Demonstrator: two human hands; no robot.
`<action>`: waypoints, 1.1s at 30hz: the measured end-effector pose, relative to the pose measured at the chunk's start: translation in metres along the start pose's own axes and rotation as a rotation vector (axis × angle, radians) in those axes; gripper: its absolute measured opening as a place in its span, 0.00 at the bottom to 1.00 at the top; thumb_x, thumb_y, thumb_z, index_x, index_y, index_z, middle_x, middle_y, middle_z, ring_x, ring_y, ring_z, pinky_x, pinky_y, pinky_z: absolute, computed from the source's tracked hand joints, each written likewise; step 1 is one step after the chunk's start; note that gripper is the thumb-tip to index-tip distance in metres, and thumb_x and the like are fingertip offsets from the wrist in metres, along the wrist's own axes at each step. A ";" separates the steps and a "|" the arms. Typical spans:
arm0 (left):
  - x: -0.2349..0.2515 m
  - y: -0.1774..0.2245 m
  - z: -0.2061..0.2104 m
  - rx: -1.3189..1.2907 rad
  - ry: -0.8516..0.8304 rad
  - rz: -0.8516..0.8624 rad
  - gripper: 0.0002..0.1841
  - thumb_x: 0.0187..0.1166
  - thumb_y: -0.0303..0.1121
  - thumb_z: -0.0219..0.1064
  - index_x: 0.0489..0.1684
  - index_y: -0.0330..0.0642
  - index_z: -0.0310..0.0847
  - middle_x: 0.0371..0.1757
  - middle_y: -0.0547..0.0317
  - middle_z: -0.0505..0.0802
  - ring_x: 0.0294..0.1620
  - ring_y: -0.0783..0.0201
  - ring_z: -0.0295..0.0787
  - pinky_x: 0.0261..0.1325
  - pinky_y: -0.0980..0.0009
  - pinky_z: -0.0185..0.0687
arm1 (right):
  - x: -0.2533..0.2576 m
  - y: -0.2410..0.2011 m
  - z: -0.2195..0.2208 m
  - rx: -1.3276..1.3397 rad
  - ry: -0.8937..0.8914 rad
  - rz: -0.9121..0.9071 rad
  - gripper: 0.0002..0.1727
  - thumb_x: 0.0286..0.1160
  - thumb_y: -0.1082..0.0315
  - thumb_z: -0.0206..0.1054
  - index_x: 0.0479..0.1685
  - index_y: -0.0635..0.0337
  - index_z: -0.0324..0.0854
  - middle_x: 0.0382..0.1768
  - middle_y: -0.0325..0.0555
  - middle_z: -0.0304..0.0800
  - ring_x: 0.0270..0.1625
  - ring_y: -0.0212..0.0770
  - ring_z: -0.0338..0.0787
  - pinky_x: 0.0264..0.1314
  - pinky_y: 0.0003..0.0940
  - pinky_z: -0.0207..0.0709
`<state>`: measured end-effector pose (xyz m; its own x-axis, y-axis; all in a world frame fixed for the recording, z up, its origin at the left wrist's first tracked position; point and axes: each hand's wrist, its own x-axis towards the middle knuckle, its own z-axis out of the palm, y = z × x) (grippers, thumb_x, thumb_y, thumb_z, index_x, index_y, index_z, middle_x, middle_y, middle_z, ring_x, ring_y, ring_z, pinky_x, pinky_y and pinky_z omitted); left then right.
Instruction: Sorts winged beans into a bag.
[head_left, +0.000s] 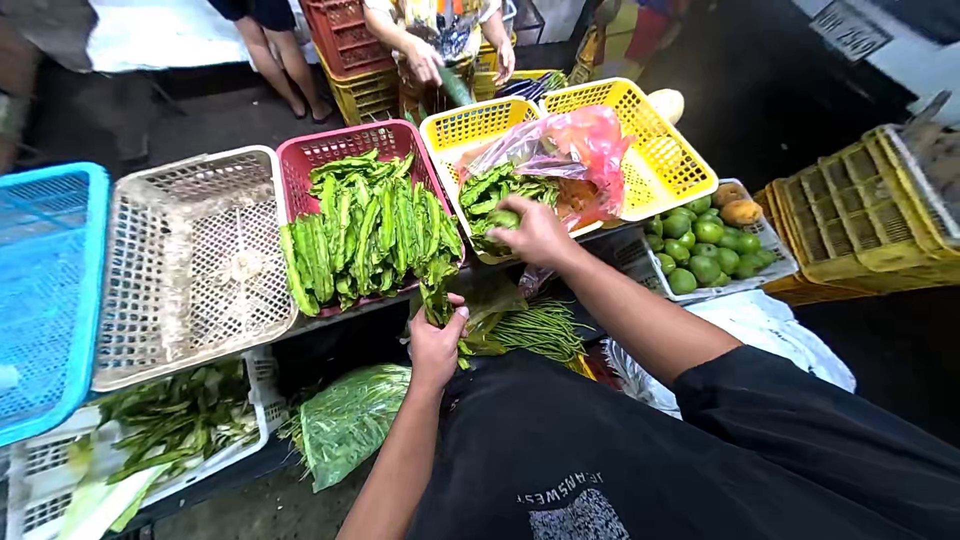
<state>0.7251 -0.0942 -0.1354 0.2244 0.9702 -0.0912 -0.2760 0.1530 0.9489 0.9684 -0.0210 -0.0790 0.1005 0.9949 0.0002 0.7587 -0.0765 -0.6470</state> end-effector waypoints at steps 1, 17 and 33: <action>0.002 0.000 0.000 -0.001 -0.006 -0.002 0.10 0.73 0.19 0.69 0.51 0.29 0.83 0.35 0.49 0.92 0.23 0.62 0.86 0.28 0.69 0.88 | 0.002 -0.001 0.014 -0.088 -0.065 0.020 0.25 0.67 0.51 0.80 0.62 0.50 0.85 0.48 0.51 0.94 0.51 0.55 0.94 0.55 0.66 0.85; -0.010 0.017 0.002 -0.177 0.073 0.074 0.41 0.63 0.47 0.85 0.70 0.30 0.70 0.53 0.55 0.93 0.46 0.67 0.92 0.51 0.67 0.92 | -0.068 -0.086 0.023 0.793 -0.098 -0.166 0.18 0.77 0.74 0.58 0.65 0.55 0.78 0.54 0.46 0.87 0.51 0.40 0.90 0.51 0.41 0.90; -0.084 0.010 -0.248 -0.374 1.086 -0.171 0.27 0.80 0.43 0.72 0.74 0.40 0.74 0.56 0.45 0.92 0.53 0.52 0.92 0.55 0.50 0.90 | -0.070 -0.073 0.108 0.449 -1.058 -0.104 0.27 0.81 0.53 0.66 0.75 0.57 0.78 0.68 0.45 0.86 0.67 0.37 0.87 0.71 0.37 0.82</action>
<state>0.4715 -0.1273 -0.1930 -0.5844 0.5538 -0.5930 -0.6193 0.1678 0.7670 0.8367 -0.0784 -0.1141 -0.7001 0.5680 -0.4327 0.4128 -0.1726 -0.8943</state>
